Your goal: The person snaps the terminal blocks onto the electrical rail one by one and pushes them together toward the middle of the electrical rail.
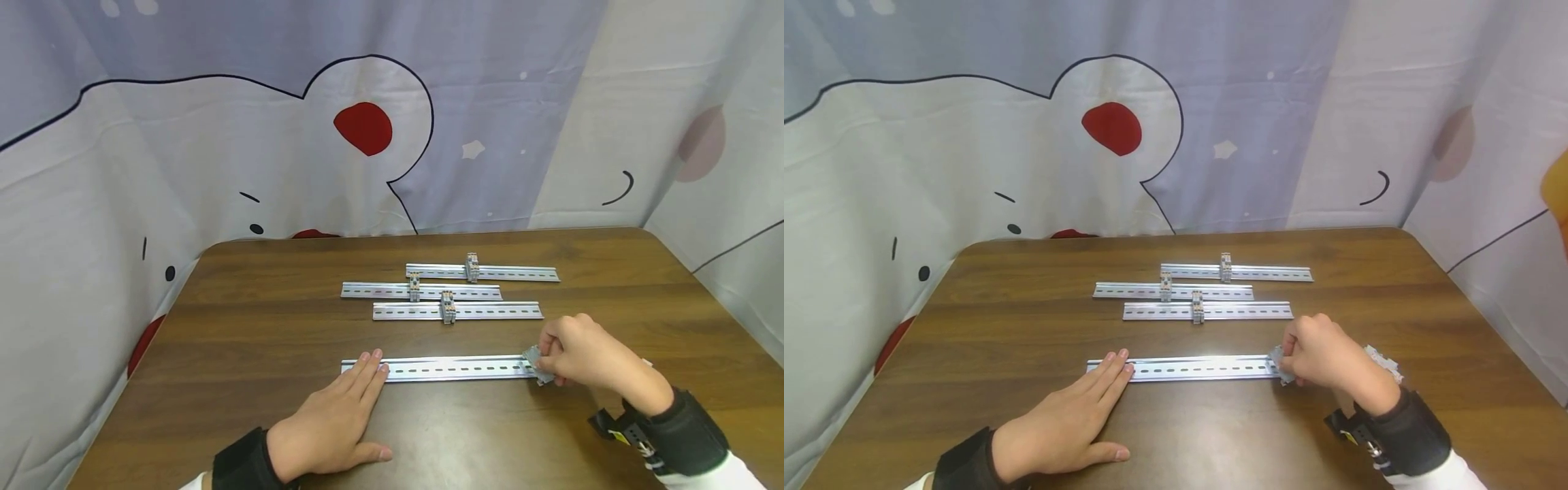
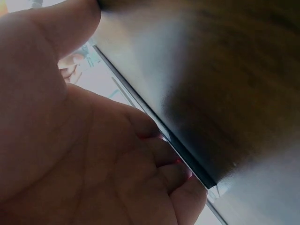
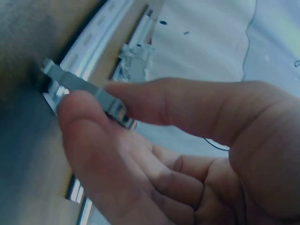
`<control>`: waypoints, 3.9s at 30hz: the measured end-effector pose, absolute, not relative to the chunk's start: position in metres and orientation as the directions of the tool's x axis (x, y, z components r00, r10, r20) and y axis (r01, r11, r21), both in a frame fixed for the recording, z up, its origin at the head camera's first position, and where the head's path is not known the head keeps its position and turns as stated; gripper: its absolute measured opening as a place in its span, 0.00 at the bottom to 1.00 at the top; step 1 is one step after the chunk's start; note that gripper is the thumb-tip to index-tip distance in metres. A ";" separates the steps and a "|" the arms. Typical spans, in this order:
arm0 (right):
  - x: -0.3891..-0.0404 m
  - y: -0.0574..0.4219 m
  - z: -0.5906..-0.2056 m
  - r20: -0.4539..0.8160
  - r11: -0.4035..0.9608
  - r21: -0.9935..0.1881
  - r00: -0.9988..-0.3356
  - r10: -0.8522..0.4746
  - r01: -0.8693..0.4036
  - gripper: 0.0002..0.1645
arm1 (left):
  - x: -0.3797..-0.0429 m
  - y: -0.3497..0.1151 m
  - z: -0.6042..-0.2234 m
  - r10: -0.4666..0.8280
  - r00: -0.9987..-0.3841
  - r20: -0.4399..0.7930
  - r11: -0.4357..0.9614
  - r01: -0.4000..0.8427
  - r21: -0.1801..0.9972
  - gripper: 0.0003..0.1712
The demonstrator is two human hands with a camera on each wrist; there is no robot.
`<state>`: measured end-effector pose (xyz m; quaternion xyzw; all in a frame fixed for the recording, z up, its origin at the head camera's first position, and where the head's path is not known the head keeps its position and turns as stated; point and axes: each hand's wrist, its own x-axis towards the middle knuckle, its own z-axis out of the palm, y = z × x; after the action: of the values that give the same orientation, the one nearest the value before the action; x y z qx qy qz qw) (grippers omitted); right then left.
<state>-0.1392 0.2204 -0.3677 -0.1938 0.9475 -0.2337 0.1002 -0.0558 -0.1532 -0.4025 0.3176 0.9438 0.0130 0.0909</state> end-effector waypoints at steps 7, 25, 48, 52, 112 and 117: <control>-0.139 0.212 -0.375 -0.085 0.833 -0.478 -0.929 -0.359 -0.278 0.11 | -0.057 -0.153 -0.403 0.599 -0.783 -0.170 0.799 0.597 0.067 0.60; -0.143 0.206 -0.386 -0.055 0.832 -0.487 -0.941 -0.333 -0.265 0.19 | -0.060 -0.154 -0.401 0.611 -0.768 -0.192 0.791 0.602 0.112 0.60; -0.156 0.188 -0.377 -0.161 0.862 -0.434 -0.919 -0.359 -0.261 0.20 | -0.058 -0.155 -0.397 0.602 -0.774 -0.197 0.797 0.598 0.085 0.60; -0.152 0.195 -0.371 -0.213 0.844 -0.477 -0.900 -0.381 -0.244 0.23 | -0.058 -0.152 -0.398 0.604 -0.771 -0.201 0.795 0.599 0.094 0.60; -0.137 0.120 -0.423 -0.164 0.191 -0.978 -0.885 -0.437 0.087 0.18 | -0.060 -0.153 -0.398 0.607 -0.769 -0.202 0.793 0.604 0.081 0.60; -0.135 0.118 -0.423 -0.173 0.197 -0.976 -0.885 -0.433 0.094 0.18 | -0.060 -0.153 -0.398 0.609 -0.768 -0.198 0.791 0.608 0.072 0.59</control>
<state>-0.1349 0.1176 -0.4229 -0.1138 0.7444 -0.6232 0.2112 -0.0602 -0.1526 -0.3985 0.3235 0.9403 0.0020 0.1061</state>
